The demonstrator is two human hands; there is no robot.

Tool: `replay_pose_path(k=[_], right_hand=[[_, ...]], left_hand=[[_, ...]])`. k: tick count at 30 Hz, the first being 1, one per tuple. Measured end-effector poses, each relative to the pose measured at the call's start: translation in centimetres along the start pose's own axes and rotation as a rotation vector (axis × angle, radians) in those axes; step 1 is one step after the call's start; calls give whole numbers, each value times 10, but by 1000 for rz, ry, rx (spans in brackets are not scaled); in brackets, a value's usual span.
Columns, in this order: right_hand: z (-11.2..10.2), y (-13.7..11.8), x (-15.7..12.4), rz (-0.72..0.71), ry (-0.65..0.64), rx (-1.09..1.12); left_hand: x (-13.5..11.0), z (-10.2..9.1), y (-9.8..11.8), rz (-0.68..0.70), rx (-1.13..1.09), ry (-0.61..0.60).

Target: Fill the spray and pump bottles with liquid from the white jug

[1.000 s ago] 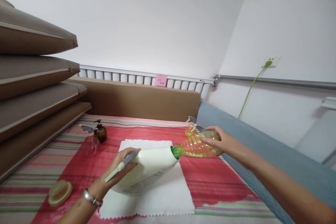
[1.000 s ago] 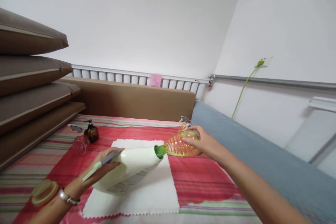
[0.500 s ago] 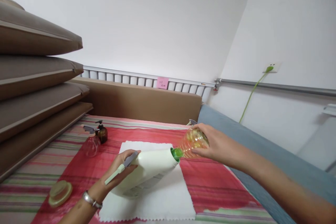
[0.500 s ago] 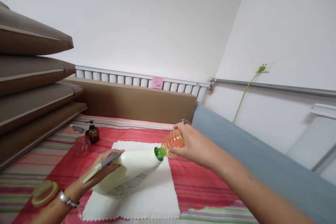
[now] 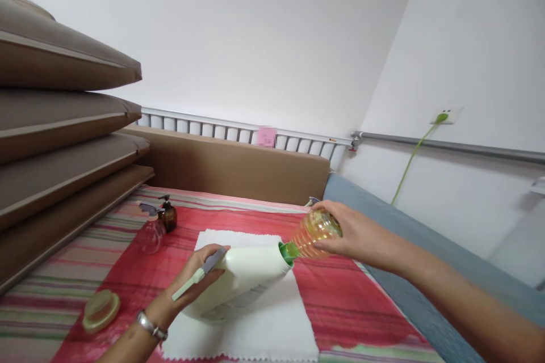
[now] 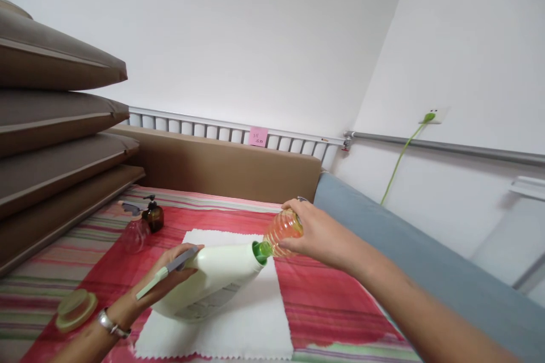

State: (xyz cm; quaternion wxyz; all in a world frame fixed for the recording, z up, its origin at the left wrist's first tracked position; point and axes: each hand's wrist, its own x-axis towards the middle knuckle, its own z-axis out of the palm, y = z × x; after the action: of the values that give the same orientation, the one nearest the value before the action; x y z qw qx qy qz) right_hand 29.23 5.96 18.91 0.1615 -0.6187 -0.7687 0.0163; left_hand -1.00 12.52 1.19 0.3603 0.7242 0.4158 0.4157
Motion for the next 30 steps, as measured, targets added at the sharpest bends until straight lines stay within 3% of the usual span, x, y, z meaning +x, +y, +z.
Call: replay_pose_path(k=[14, 21, 25, 28, 30], right_hand=[[-1, 9, -8, 90, -2, 32], [6, 28, -13, 171, 69, 167], [39, 60, -20, 346, 227, 659], [86, 82, -33, 427, 371, 1143], [119, 94, -42, 454, 418, 1299]], left_hand=[[-2, 1, -3, 8, 20, 16], [-10, -1, 21, -12, 18, 38], [-12, -2, 9, 2, 55, 85], [-8, -6, -21, 13, 85, 188], [-2, -10, -38, -8, 109, 277]])
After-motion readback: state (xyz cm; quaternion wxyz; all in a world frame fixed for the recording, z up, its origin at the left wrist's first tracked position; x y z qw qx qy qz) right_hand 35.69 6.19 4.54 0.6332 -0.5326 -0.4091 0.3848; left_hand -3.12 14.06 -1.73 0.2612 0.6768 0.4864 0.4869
